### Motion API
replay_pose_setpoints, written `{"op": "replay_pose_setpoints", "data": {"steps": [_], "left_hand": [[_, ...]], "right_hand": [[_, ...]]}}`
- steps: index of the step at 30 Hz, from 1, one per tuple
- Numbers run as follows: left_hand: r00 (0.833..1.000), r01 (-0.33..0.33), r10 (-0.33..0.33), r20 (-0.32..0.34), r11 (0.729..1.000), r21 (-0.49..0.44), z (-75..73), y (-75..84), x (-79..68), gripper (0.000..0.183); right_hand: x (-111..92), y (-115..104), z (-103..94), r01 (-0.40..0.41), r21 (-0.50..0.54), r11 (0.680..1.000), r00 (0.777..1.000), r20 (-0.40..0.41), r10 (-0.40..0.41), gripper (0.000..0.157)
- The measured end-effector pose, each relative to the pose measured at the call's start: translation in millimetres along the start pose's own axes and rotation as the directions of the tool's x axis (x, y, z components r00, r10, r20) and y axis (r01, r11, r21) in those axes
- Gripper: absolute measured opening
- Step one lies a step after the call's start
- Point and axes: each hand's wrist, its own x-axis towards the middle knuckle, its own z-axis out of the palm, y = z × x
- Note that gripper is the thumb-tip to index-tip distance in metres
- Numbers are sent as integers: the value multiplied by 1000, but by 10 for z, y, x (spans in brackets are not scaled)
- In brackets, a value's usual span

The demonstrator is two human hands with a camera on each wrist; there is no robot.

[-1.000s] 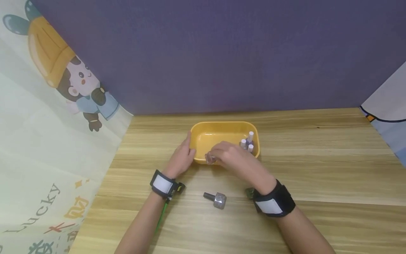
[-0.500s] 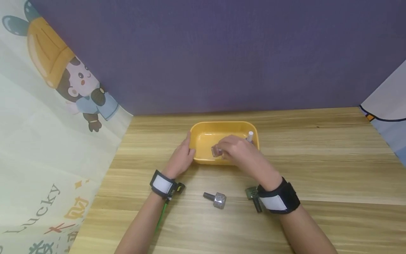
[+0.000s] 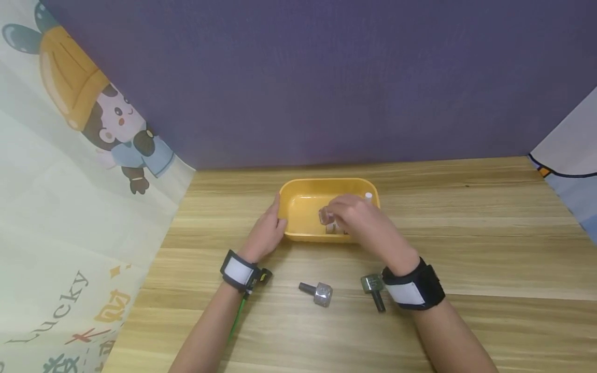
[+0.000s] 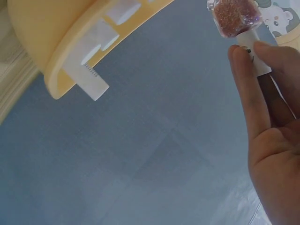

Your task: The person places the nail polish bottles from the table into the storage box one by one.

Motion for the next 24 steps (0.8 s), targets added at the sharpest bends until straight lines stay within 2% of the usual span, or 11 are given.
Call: {"op": "replay_pose_setpoints", "data": {"steps": [7, 24], "left_hand": [[1000, -2, 2, -4, 1000, -1, 11, -2, -4, 68], [1000, 1, -1, -1, 1000, -6, 6, 15, -2, 68]], "right_hand": [[-15, 34, -13, -25, -15, 1000, 1000, 18, 26, 23], [-71, 159, 25, -64, -24, 998, 998, 27, 65, 17]]}}
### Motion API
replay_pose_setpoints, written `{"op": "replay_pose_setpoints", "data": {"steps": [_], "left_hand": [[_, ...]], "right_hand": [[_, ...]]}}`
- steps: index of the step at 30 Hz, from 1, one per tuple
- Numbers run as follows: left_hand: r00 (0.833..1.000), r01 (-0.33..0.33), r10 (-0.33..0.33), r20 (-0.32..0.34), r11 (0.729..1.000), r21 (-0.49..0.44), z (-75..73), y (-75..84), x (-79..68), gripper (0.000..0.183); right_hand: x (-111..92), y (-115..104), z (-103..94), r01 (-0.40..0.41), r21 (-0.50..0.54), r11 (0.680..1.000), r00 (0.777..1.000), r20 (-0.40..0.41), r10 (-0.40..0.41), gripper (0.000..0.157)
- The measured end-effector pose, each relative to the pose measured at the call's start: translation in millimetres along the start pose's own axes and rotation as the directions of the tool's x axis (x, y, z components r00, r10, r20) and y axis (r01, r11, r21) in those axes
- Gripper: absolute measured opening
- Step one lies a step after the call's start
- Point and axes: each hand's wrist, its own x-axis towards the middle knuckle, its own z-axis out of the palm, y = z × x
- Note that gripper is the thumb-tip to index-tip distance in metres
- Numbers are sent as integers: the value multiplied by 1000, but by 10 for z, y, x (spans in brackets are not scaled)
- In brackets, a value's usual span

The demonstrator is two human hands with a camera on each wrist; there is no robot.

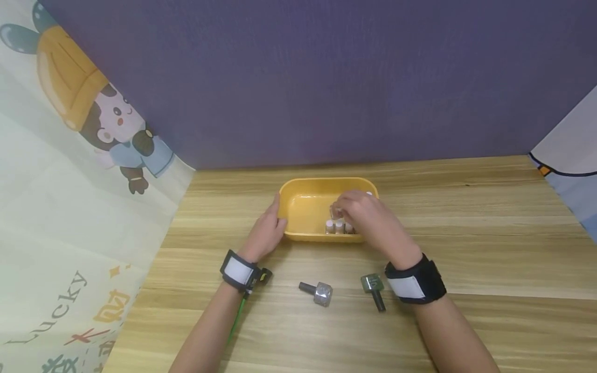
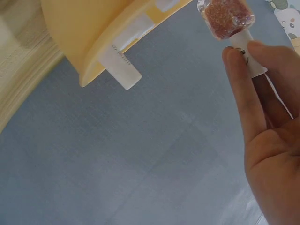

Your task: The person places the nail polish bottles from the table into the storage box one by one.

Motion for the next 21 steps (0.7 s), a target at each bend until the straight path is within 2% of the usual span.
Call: {"op": "replay_pose_setpoints", "data": {"steps": [12, 21], "left_hand": [[1000, 4, -4, -10, 1000, -6, 13, 3, 35, 67], [1000, 22, -22, -13, 1000, -10, 17, 21, 49, 67]], "right_hand": [[-4, 120, 65, -20, -40, 999, 999, 37, 22, 16], [4, 191, 132, -51, -23, 998, 993, 109, 53, 9]]}}
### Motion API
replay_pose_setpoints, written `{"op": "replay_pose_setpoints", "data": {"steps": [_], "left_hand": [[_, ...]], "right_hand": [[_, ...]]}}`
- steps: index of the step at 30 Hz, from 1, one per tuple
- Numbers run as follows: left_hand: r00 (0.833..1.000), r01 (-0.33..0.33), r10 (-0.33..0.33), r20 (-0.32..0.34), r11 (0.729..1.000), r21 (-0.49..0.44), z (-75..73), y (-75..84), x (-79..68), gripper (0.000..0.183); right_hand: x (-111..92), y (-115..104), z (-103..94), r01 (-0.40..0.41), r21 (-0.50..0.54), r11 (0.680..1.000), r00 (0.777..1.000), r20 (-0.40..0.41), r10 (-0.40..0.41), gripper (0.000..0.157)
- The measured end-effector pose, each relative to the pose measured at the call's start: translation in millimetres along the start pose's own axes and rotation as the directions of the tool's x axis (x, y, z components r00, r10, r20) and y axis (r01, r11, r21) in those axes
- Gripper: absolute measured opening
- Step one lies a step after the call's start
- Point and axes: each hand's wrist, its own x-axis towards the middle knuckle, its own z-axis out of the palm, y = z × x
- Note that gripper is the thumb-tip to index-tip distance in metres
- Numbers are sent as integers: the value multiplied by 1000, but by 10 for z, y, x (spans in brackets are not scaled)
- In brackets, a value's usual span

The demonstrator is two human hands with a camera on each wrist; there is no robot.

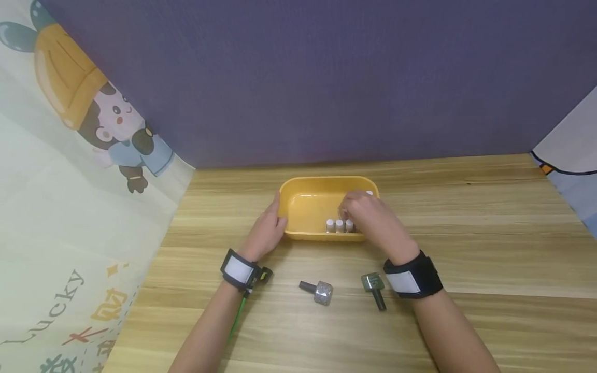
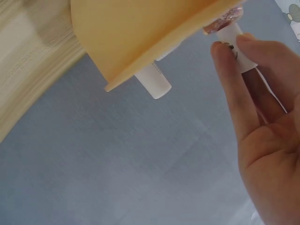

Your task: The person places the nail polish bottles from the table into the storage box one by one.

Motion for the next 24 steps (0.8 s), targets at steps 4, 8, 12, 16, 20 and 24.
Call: {"op": "replay_pose_setpoints", "data": {"steps": [4, 8, 12, 16, 20, 24], "left_hand": [[1000, -9, 10, -13, 1000, 2, 20, -13, 2, 68], [1000, -17, 17, -19, 1000, 3, 26, -20, 5, 68], [1000, -20, 20, -16, 1000, -1, 13, -11, -1, 68], [1000, -15, 15, -12, 1000, -2, 10, -8, -5, 68], [1000, -11, 11, -14, 1000, 0, 19, -10, -9, 68], [1000, -13, 13, -20, 1000, -2, 32, -14, -8, 67]], "right_hand": [[-9, 4, 16, -14, 1, 1000, 1000, 6, 14, 11], [-15, 8, 30, -22, -3, 1000, 1000, 22, 22, 14], [-9, 32, 71, -30, 13, 999, 998, 49, 29, 18], [-8, 58, 113, -36, 23, 999, 997, 74, 34, 22], [-15, 65, 139, -36, 9, 999, 994, 101, 35, 26], [-17, 62, 152, -17, -31, 999, 995, 101, 20, 24]]}}
